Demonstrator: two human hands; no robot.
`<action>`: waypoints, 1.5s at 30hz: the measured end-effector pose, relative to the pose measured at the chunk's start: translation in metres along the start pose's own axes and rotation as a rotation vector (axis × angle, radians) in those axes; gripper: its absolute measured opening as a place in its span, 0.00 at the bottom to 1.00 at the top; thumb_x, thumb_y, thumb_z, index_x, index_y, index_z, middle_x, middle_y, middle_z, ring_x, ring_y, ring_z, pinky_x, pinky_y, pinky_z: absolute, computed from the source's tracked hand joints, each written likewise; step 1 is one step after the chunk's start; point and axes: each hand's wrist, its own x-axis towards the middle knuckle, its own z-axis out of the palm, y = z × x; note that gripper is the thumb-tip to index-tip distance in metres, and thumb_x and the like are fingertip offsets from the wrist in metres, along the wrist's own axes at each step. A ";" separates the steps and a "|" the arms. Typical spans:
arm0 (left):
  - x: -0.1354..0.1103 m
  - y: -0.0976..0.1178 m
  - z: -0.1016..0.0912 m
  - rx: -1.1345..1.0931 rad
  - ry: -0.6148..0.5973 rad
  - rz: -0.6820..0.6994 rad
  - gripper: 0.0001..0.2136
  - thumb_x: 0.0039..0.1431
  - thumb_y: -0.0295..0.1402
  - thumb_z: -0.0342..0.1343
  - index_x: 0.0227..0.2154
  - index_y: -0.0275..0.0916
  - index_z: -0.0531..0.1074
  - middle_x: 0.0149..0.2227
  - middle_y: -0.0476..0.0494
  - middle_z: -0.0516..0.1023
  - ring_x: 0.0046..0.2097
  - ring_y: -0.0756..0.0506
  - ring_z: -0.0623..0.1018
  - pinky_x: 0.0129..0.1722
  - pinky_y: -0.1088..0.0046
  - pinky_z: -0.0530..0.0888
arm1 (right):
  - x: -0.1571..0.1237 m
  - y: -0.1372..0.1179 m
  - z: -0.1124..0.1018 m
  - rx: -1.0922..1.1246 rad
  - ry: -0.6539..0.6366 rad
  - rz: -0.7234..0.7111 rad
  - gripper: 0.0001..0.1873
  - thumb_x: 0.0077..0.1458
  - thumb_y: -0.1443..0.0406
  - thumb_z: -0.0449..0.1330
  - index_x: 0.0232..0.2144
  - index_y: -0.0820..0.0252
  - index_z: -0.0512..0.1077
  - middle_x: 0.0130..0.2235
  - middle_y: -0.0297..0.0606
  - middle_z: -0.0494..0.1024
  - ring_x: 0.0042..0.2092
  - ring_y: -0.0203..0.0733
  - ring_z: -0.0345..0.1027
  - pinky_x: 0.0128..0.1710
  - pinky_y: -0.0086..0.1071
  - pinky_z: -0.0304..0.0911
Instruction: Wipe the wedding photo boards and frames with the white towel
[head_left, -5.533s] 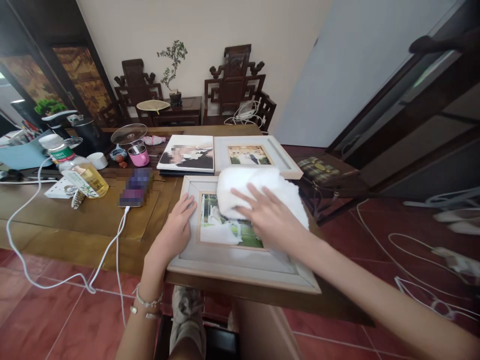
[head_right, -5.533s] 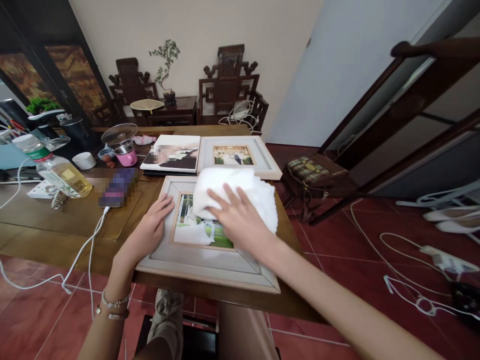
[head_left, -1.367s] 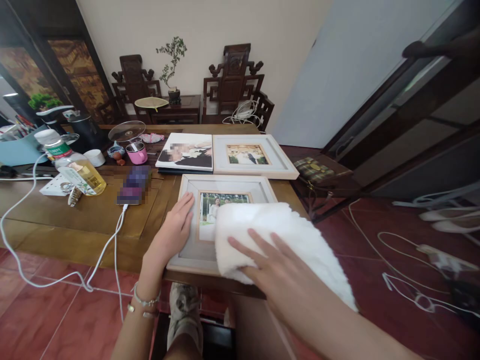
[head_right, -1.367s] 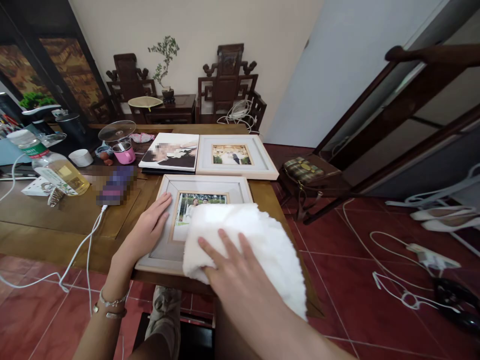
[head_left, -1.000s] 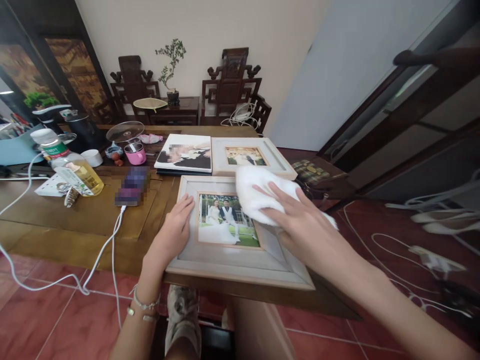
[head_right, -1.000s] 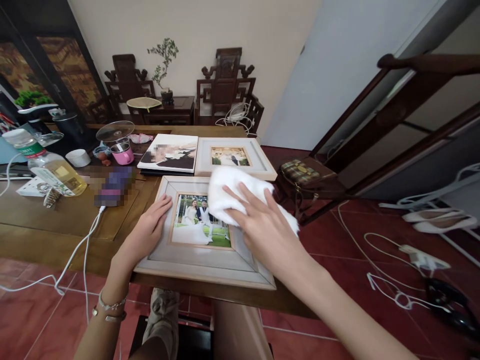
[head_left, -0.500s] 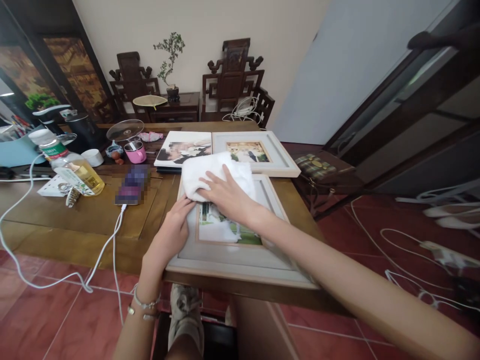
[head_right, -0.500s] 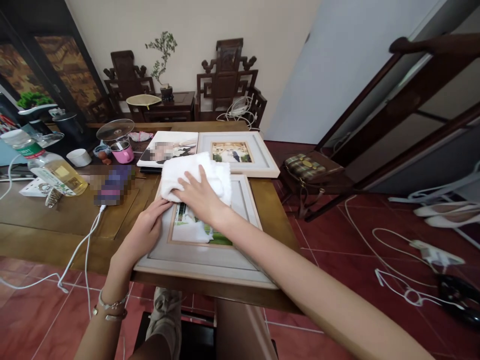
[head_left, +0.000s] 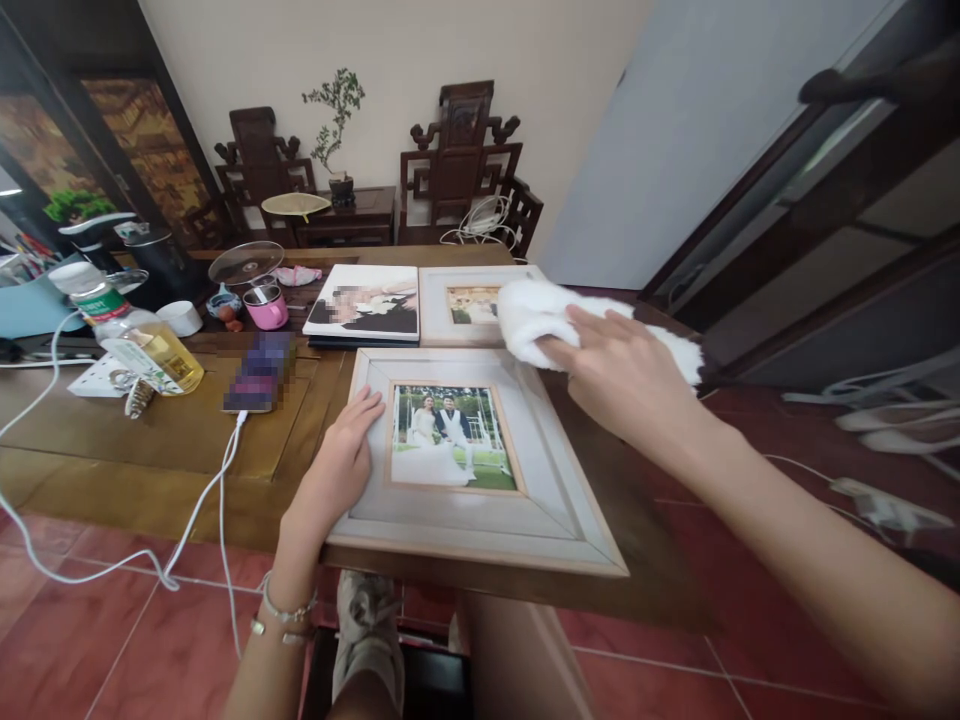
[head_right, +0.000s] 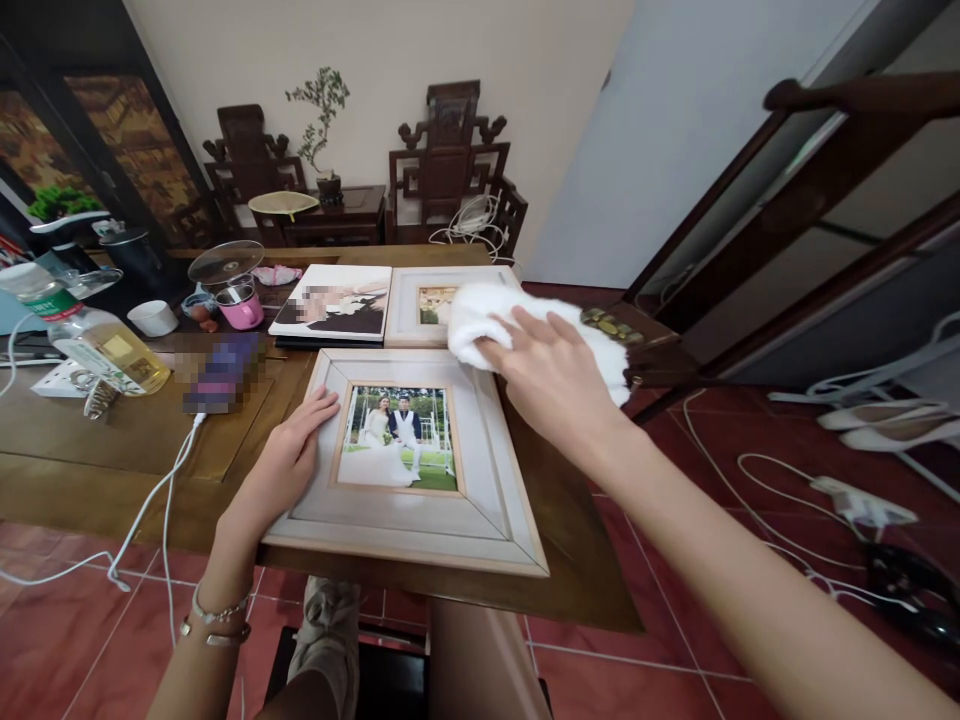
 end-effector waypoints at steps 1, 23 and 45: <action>0.000 0.000 0.000 0.005 0.000 0.006 0.22 0.59 0.19 0.40 0.54 0.30 0.69 0.60 0.31 0.69 0.66 0.41 0.61 0.65 0.53 0.61 | -0.001 0.002 0.003 -0.006 0.013 0.002 0.26 0.51 0.82 0.45 0.47 0.71 0.73 0.57 0.59 0.70 0.61 0.60 0.58 0.56 0.52 0.56; 0.001 -0.001 0.001 0.008 0.017 0.003 0.20 0.61 0.21 0.41 0.53 0.30 0.69 0.59 0.31 0.70 0.65 0.41 0.63 0.64 0.53 0.62 | -0.124 -0.091 -0.060 0.277 0.082 -0.305 0.20 0.41 0.72 0.55 0.36 0.51 0.76 0.49 0.42 0.78 0.52 0.53 0.69 0.50 0.44 0.66; 0.000 -0.005 0.002 0.008 0.017 0.026 0.22 0.59 0.19 0.41 0.54 0.32 0.68 0.59 0.33 0.70 0.65 0.41 0.62 0.65 0.52 0.61 | -0.033 -0.053 0.007 0.184 -0.088 -0.179 0.24 0.49 0.78 0.52 0.49 0.67 0.73 0.58 0.57 0.68 0.61 0.59 0.58 0.59 0.54 0.55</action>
